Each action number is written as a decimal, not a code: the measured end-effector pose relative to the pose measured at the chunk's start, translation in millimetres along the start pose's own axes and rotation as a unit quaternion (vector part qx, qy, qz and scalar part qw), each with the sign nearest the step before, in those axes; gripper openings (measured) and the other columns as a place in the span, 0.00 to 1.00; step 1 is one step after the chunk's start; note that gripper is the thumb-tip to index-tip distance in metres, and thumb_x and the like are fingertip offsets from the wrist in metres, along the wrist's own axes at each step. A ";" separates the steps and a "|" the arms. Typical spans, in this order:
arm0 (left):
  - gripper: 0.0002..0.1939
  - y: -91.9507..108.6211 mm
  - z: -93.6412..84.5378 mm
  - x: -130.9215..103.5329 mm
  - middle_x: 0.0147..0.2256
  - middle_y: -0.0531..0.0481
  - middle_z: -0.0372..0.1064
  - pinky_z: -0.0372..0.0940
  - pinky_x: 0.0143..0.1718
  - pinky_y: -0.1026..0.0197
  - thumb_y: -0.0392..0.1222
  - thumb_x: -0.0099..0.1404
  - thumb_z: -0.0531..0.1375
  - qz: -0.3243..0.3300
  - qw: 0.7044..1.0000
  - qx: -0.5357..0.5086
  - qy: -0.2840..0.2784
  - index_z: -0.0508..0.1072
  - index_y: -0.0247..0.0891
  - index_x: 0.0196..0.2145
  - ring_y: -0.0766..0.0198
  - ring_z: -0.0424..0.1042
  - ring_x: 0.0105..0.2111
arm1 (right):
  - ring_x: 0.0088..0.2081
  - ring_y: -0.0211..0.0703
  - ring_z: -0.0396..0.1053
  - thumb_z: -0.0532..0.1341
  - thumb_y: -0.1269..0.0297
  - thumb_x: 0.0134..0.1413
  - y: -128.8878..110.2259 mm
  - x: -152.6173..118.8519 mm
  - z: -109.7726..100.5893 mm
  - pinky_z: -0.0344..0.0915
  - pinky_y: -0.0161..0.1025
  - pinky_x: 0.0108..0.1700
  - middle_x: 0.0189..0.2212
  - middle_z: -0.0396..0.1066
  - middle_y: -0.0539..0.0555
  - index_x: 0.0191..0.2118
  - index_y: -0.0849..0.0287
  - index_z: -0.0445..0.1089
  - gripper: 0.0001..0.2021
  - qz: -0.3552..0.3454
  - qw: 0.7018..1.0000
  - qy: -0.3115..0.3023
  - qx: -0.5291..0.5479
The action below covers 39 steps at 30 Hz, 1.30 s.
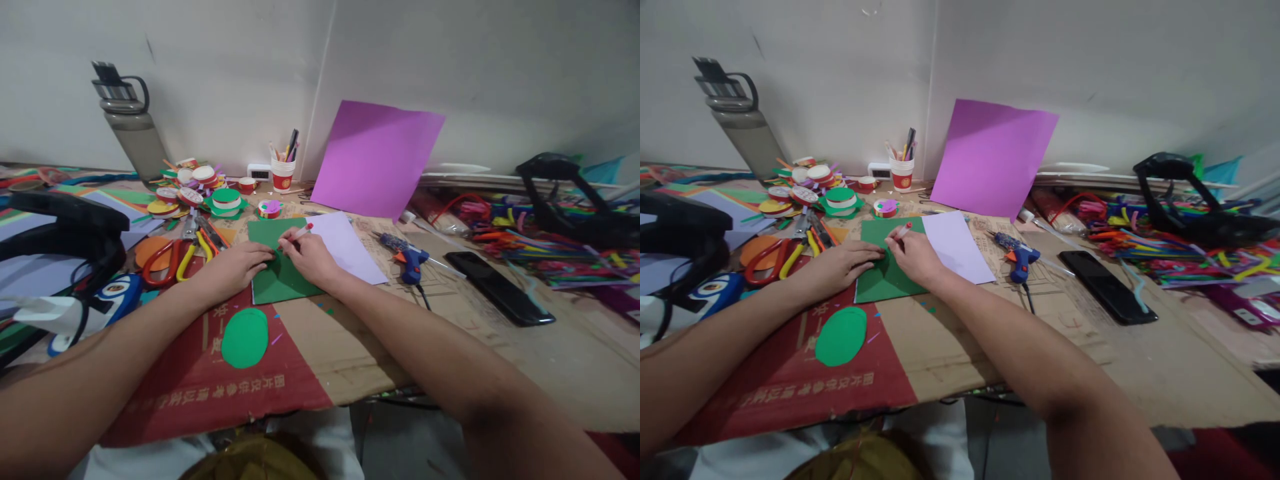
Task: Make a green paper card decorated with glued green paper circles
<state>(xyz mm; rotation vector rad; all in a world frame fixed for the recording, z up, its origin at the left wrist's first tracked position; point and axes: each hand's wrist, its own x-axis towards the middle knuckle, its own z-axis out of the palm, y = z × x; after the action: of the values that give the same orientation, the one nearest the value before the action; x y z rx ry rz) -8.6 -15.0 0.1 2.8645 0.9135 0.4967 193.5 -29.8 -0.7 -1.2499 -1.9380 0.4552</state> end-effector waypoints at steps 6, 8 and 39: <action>0.18 -1.0 1.0 -0.7 0.50 0.44 0.72 0.64 0.56 0.53 0.41 0.70 0.49 0.000 1.000 -0.008 0.009 0.75 0.37 0.48 0.58 0.70 0.51 | 0.29 0.39 0.67 0.53 0.62 0.62 -0.7 0.2 -0.5 0.60 0.36 0.37 0.26 0.71 0.51 0.34 0.58 0.68 0.09 0.011 1.000 0.002 0.009; 0.18 -2.5 2.2 -1.7 0.50 0.44 0.72 0.64 0.56 0.53 0.41 0.70 0.48 0.005 1.000 -0.005 0.011 0.75 0.37 0.49 0.58 0.70 0.51 | 0.29 0.39 0.68 0.53 0.62 0.62 -0.4 0.3 -0.6 0.60 0.36 0.37 0.26 0.71 0.50 0.34 0.58 0.68 0.09 0.021 1.000 0.008 0.020; 0.19 14.2 -7.8 -10.7 0.53 0.47 0.70 0.54 0.51 0.50 0.50 0.72 0.49 -0.029 0.998 0.062 -0.009 0.72 0.42 0.52 0.56 0.66 0.54 | 0.32 0.39 0.69 0.54 0.64 0.62 1.9 -0.9 -0.2 0.62 0.36 0.38 0.29 0.73 0.52 0.33 0.59 0.70 0.10 0.000 0.999 0.022 0.039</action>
<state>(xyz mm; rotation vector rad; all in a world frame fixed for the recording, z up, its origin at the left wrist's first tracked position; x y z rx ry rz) -11.7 -32.9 7.1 2.9357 1.0579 0.4220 195.0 -29.7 -2.2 -1.2010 -1.8658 0.4936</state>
